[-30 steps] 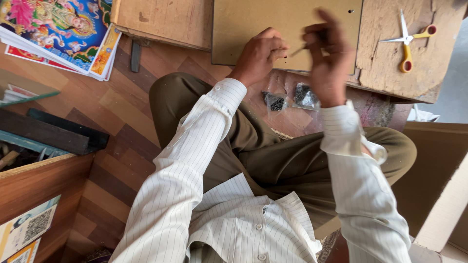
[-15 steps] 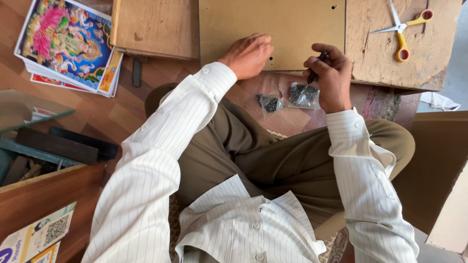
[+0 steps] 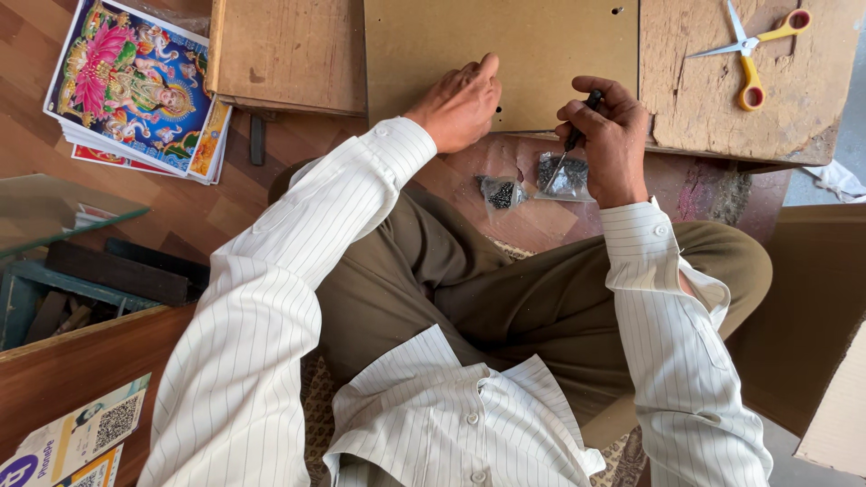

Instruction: The person sits on the floor and assembles a picture frame by inserting screws into the backboard using a screwdriver and scissors. They tighten the screws and handle the frame components to secure them together.

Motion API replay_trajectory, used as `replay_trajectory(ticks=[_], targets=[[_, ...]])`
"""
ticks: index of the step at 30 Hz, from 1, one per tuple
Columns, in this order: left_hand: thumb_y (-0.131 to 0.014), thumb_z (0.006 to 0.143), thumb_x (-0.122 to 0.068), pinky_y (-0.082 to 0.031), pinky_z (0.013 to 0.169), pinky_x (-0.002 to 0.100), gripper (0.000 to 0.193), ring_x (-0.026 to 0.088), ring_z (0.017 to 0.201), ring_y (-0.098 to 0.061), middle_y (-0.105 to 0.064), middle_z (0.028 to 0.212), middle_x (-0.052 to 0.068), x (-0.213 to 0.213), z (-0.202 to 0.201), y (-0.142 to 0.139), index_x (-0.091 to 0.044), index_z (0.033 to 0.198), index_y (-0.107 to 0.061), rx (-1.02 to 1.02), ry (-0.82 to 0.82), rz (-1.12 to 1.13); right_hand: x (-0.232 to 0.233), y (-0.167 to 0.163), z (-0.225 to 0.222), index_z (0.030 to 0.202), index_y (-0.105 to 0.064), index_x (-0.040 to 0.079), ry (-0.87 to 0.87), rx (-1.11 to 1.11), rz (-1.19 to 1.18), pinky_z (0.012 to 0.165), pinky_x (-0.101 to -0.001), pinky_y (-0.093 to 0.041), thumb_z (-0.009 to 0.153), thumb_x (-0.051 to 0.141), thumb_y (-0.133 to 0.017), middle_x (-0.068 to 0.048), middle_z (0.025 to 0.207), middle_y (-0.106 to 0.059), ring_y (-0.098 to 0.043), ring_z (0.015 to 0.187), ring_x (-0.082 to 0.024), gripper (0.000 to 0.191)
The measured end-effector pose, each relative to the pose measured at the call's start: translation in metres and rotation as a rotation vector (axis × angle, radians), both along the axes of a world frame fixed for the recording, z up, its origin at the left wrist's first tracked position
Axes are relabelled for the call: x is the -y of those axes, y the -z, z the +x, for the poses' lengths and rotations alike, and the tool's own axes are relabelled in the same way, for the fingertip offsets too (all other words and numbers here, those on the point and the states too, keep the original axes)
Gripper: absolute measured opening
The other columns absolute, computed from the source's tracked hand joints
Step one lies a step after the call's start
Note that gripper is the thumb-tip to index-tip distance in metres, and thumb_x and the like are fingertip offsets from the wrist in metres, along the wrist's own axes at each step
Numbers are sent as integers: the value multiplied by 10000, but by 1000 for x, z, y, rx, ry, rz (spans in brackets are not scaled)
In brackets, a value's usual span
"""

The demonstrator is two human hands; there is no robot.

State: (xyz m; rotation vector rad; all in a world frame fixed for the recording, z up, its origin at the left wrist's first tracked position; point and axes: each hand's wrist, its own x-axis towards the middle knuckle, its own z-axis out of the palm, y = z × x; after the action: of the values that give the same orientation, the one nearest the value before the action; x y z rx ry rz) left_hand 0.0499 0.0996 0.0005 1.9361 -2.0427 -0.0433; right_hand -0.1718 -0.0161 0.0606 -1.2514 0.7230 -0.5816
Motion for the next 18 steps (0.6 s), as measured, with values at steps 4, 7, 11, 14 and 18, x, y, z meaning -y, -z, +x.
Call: replay_trajectory(ticks=[4,7,11,14,18], targets=[[-543,830,51,-522,851,477,105,279,794,-588,-502,947,218,2,-6,2,4,736,-536,-20,-88,77,0,-2,-1,1296,-618,-60,-9,14,-22,650,-261,-556,968,-12,-651,-86,905,-708,-668,714,-125,333],[-561,928,-3,-525,829,486,217,292,795,-595,-522,929,217,-1,-8,-1,6,713,-538,-33,-132,47,0,-2,-1,1287,-622,-56,0,10,-6,631,-268,-560,963,-4,-653,-80,895,-706,-674,711,-122,330],[-632,981,-59,-541,778,449,197,296,833,-631,-576,959,184,-10,-5,-9,26,808,-591,-206,-155,-17,1,0,-1,1283,-626,-60,-3,10,-10,646,-262,-567,967,-1,-663,-82,894,-707,-682,721,-123,323],[-689,937,-51,-533,749,437,39,299,869,-654,-628,960,116,-19,-4,-13,-18,920,-677,-358,-129,-126,3,2,-1,1280,-628,-58,-5,23,-13,650,-260,-567,965,-7,-662,-85,897,-710,-682,722,-124,321],[-696,876,-3,-546,762,406,81,260,889,-675,-650,916,61,-26,-5,-17,-83,863,-699,-252,-62,-183,2,6,1,1278,-629,-52,-4,6,-7,642,-258,-567,960,-7,-663,-82,893,-707,-681,718,-119,323]])
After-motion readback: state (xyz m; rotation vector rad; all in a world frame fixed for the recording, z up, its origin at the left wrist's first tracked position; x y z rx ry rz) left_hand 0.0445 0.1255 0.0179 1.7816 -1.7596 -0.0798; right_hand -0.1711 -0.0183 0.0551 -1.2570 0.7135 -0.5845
